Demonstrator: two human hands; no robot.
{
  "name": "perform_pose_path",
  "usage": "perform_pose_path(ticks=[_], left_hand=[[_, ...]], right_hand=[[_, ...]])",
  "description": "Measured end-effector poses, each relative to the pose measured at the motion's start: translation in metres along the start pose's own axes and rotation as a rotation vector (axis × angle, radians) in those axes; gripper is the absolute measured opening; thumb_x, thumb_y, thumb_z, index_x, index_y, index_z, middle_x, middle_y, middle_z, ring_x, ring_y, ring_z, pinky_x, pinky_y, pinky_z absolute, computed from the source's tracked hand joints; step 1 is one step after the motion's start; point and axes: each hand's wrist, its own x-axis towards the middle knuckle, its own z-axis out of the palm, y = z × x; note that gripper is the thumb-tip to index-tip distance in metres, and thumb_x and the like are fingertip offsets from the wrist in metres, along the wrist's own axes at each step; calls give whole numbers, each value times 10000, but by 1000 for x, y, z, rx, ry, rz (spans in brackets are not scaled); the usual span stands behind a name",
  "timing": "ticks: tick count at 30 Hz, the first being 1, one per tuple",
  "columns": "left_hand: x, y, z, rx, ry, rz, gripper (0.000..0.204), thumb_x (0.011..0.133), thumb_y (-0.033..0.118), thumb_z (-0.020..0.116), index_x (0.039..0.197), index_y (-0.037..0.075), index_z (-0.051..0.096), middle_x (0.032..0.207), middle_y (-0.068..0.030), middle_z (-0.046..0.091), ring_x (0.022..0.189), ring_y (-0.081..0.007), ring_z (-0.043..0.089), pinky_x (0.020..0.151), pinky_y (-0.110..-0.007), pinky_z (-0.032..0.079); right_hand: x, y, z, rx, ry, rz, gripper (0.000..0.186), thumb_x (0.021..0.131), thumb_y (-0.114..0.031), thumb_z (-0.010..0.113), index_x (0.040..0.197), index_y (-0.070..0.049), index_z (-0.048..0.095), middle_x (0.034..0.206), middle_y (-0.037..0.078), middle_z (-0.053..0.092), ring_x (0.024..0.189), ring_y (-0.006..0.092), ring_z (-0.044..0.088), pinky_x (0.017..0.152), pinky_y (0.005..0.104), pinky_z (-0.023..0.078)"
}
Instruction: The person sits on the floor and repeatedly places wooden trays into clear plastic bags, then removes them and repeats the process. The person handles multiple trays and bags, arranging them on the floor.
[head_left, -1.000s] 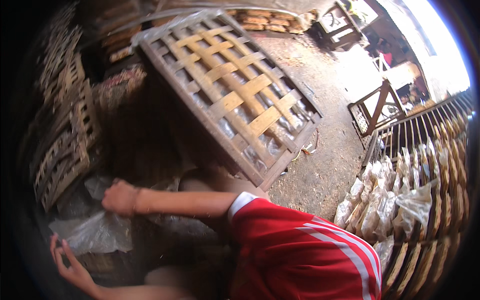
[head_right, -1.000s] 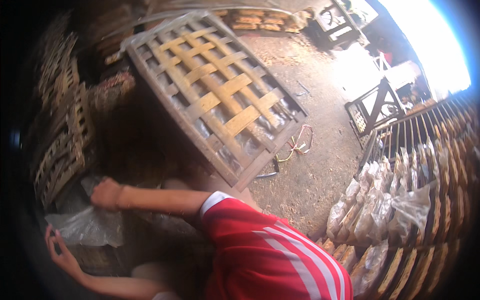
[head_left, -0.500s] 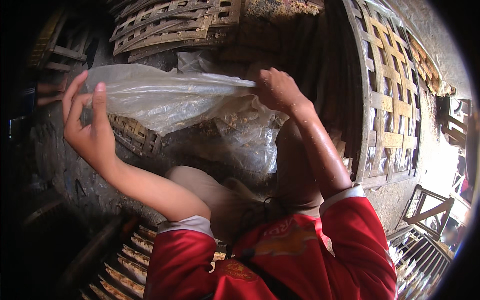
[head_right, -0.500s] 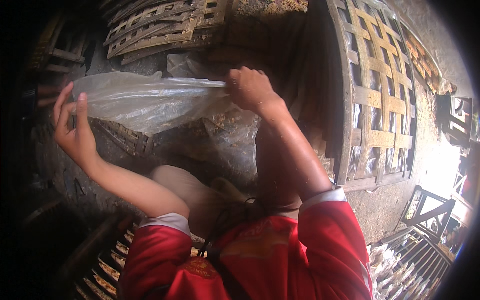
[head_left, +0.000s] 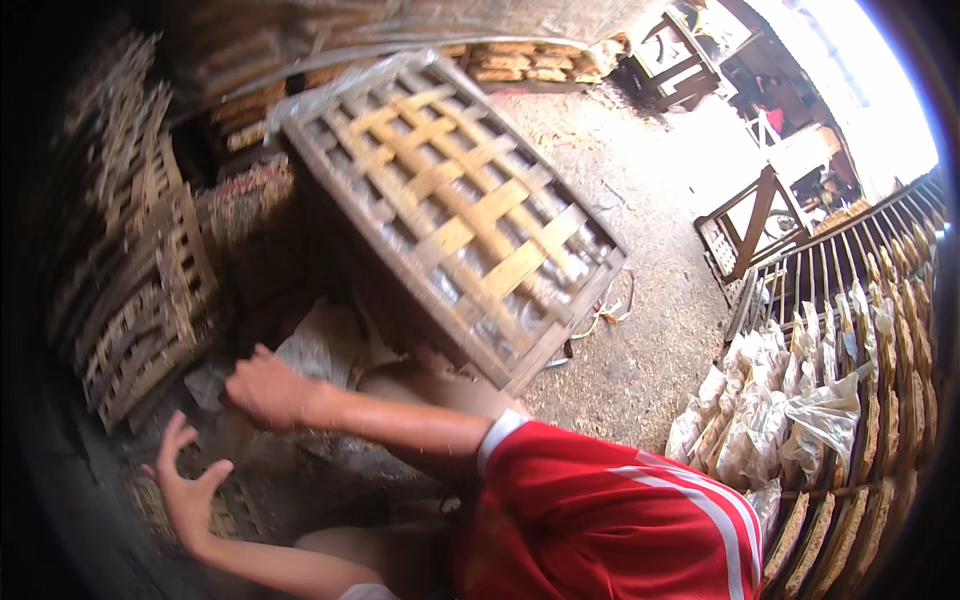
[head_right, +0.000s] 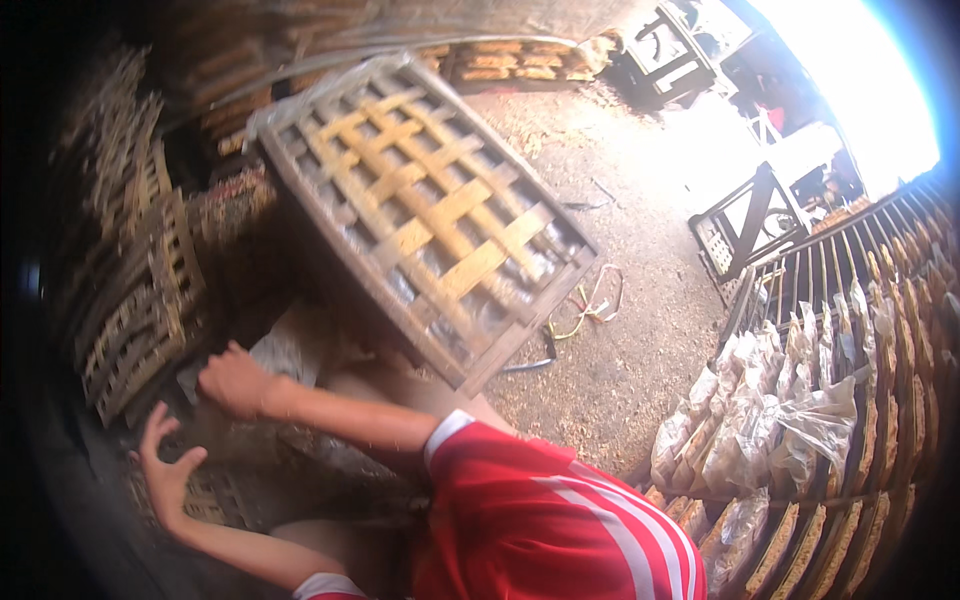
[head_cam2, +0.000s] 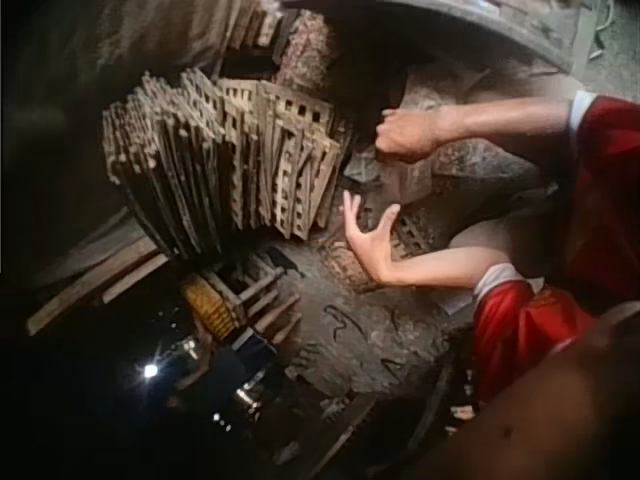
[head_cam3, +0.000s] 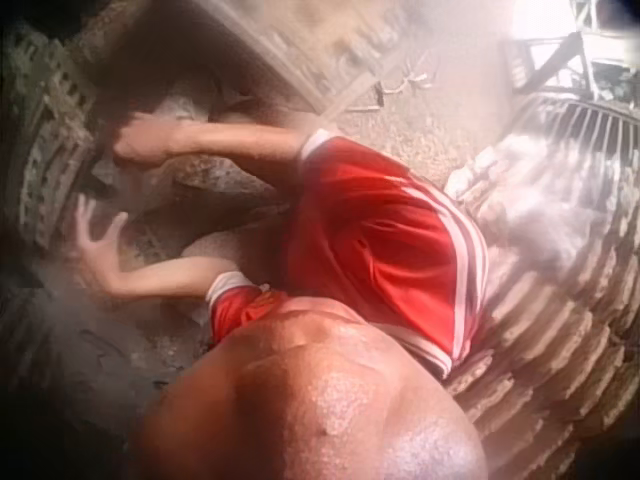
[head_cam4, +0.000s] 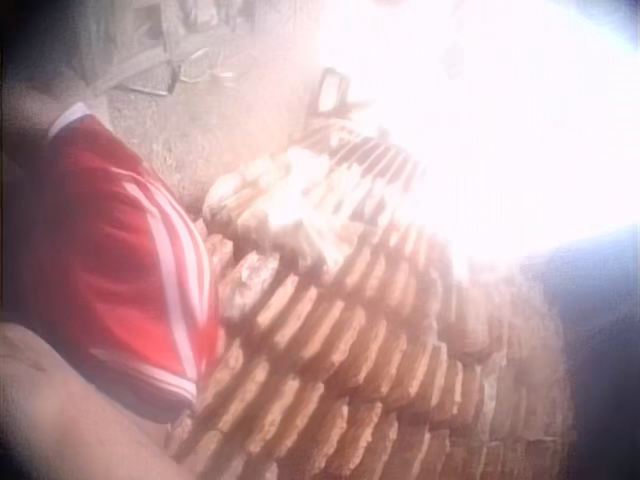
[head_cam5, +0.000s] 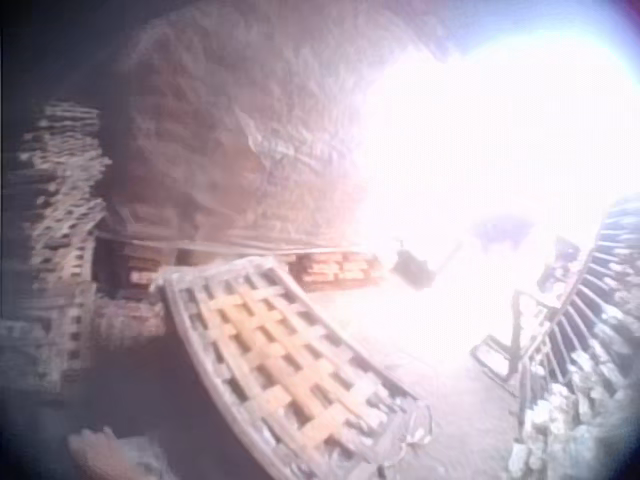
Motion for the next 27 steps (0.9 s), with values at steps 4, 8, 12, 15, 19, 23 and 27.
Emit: perform_pose_path(ticks=[4,8,12,15,19,23,27], left_hand=[[7,20,8,39,-59,11,457,795,85,775,1233,41,652,1066,-126,704,1121,-272,640,1277,-526,97],[-42,59,6,-128,128,-75,287,884,99,670,1109,-77,641,1005,-263,667,1008,-402,635,981,-440,442],[-95,111,-48,-220,58,-55,251,804,75,675,1005,-70,633,923,-218,652,866,-379,634,831,-463,490],[-146,190,-123,-96,101,-247,365,751,56,681,1089,-54,598,935,-208,641,894,-373,640,869,-467,493],[-187,248,-176,-106,185,-133,602,790,210,783,1281,-39,539,1147,-236,614,1070,-394,614,978,-469,470],[-222,309,-205,-208,228,-100,934,764,507,869,1404,-32,455,1341,-224,558,1238,-397,561,1073,-490,429],[-230,314,-202,-205,417,-145,399,918,250,721,1174,-35,610,1089,-212,675,1046,-369,649,951,-474,493]], right_hand=[[10,-39,-55,102,-76,111,147,674,-182,740,765,-67,730,761,169,708,821,375,718,910,498,501],[14,-91,-125,59,-192,129,132,680,-205,739,754,-97,729,730,145,704,783,363,723,872,472,508],[14,-150,-186,30,-373,105,160,716,-209,730,844,-113,741,883,137,707,912,320,718,885,463,506],[22,-205,-275,51,-364,-15,204,743,-204,720,923,-110,737,1015,132,685,1027,301,688,916,468,500],[39,-258,-401,110,-458,-28,277,742,-218,742,987,-89,736,1066,138,697,1083,328,672,929,471,512],[45,-276,-449,250,-590,76,316,741,-261,753,982,-60,720,1072,185,707,1013,379,688,879,484,551],[40,-283,-477,346,-451,-4,295,777,-273,720,923,-20,673,923,213,708,909,429,693,801,517,558]])
